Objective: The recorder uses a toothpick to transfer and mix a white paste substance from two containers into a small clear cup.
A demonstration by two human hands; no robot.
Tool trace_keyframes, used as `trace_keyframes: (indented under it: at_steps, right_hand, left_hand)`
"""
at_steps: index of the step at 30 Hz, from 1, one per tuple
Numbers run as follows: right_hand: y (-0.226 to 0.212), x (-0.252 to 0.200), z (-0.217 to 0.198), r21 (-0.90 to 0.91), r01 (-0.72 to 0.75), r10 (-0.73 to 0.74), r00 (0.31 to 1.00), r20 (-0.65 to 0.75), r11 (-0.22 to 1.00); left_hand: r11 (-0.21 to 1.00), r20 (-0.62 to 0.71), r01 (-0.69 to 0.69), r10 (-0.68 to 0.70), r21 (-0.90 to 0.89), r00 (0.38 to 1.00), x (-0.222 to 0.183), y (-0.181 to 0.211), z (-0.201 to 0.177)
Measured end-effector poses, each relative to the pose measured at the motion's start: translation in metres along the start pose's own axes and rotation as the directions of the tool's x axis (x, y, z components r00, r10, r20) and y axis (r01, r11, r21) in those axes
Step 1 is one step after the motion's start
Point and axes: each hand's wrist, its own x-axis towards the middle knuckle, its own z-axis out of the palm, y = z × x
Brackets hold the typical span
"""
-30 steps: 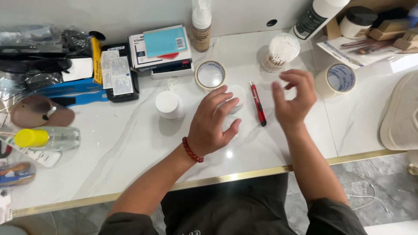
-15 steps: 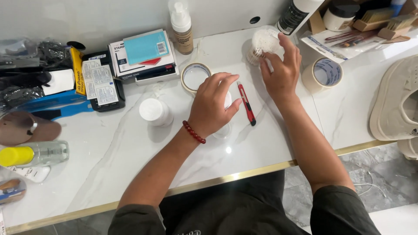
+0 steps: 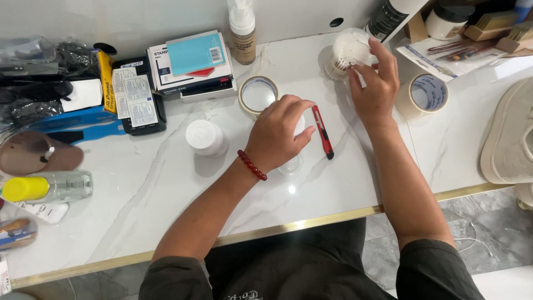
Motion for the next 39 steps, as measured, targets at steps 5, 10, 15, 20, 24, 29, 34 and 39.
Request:
trace_keyframes:
  at_steps: [5, 10, 15, 20, 24, 29, 34, 39]
  right_hand:
    - [0.005, -0.003, -0.002, 0.037, -0.019, 0.021, 0.999, -0.036, 0.999]
    - [0.001, -0.005, -0.004, 0.057, -0.028, 0.03, 0.999, -0.045, 0.998]
    - [-0.01, 0.0, -0.01, 0.023, -0.009, 0.012, 0.994, -0.107, 1.0]
    - [-0.017, 0.004, -0.016, 0.046, -0.01, 0.014, 0.996, -0.09, 0.999]
    - [-0.021, 0.011, -0.025, 0.054, 0.036, -0.03, 0.995, -0.099, 0.998]
    - [-0.031, 0.007, -0.039, 0.241, -0.1, 0.134, 0.983, -0.128, 0.965]
    - [-0.022, -0.017, -0.031, 0.724, -0.391, 0.591, 0.806, -0.028, 0.568]
    - [-0.034, -0.019, -0.039, 0.849, -0.451, 0.648, 0.739, 0.182, 0.276]
  left_hand:
    - [1.0, -0.004, -0.004, 0.004, 0.014, 1.0, -0.001, 0.0, 0.0]
    - [1.0, -0.015, 0.005, -0.005, 0.005, 1.0, -0.004, -0.003, 0.002]
    - [1.0, -0.009, 0.006, -0.006, -0.005, 1.0, -0.004, -0.004, 0.003]
    - [1.0, 0.001, 0.004, -0.004, -0.001, 1.0, -0.004, -0.004, 0.001]
    - [1.0, 0.002, -0.012, 0.012, 0.01, 1.0, -0.002, -0.003, 0.0]
    - [1.0, 0.016, -0.002, 0.002, 0.001, 1.0, 0.0, 0.0, -0.003]
    - [1.0, -0.032, -0.03, 0.03, -0.007, 0.999, 0.003, 0.006, -0.004]
    - [0.997, -0.073, -0.062, 0.066, 0.053, 0.995, 0.001, 0.008, -0.005]
